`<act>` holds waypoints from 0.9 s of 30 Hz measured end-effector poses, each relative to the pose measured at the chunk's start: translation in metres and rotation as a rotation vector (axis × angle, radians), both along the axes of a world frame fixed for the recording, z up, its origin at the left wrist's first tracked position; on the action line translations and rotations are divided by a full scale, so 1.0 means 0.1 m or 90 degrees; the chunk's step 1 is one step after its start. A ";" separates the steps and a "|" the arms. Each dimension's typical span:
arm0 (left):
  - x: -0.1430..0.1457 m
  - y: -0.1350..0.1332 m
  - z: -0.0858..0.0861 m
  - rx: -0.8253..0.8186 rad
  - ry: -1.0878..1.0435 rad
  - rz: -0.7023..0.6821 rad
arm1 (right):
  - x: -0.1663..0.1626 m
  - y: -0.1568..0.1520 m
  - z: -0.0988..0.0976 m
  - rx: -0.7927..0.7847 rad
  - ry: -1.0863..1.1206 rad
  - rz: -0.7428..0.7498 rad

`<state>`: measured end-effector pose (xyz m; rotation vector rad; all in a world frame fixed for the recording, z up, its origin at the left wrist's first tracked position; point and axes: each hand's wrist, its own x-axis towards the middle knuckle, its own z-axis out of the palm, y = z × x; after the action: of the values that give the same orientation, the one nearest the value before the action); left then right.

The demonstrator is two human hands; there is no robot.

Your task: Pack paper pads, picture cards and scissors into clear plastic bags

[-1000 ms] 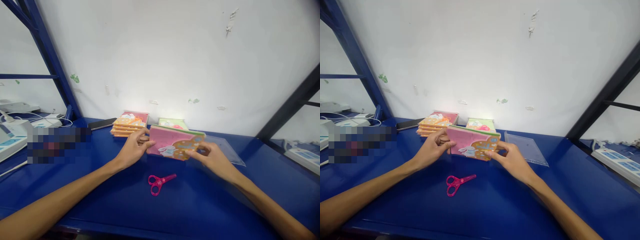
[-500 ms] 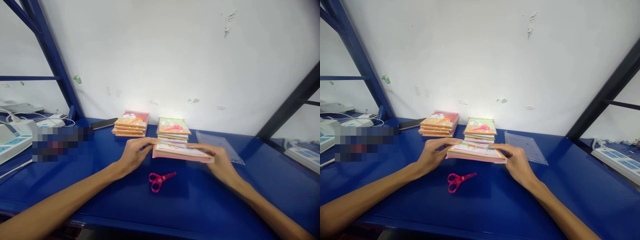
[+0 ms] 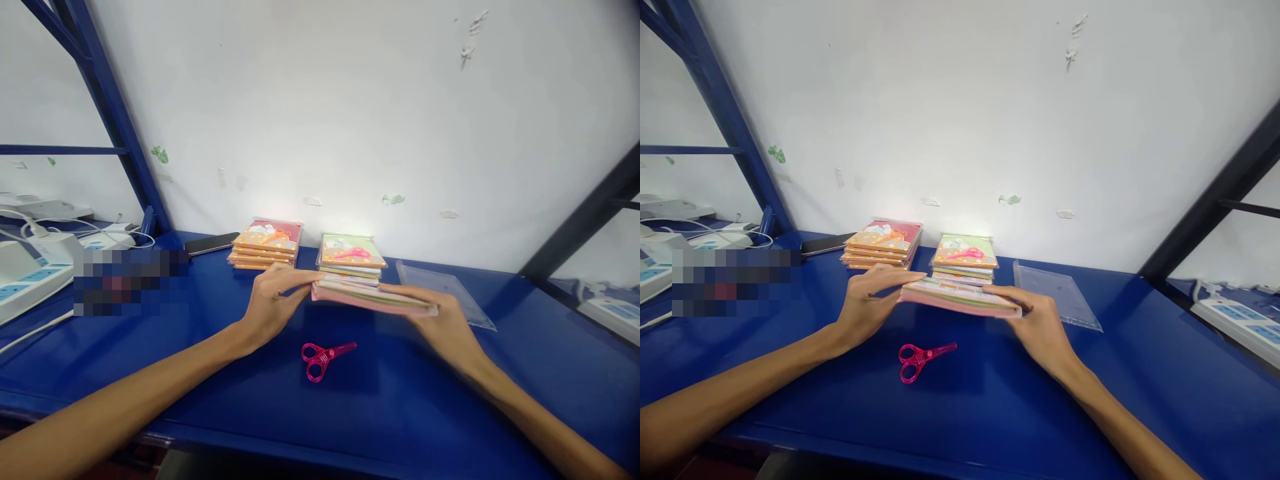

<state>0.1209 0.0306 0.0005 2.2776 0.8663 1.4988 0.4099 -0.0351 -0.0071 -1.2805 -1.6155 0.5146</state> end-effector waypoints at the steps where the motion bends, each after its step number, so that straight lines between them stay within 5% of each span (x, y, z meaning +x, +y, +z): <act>1: 0.02 -0.01 0.01 -0.017 -0.015 0.018 | -0.04 0.00 0.03 -0.016 0.009 -0.022; 6: 0.08 -0.01 0.04 -0.153 -0.073 0.009 | -0.17 0.01 0.11 -0.071 0.056 -0.008; 14: 0.19 0.06 -0.17 -0.408 -0.094 -0.240 | -0.19 0.09 0.02 -0.098 -0.034 0.026; 27: 0.25 0.15 -0.15 -0.430 -0.178 -0.282 | -0.26 0.13 0.13 -0.133 0.031 0.015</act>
<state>0.1458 0.0458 -0.0140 1.5844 0.6052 1.0725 0.3843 -0.0220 0.0055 -1.3922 -1.5701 0.7392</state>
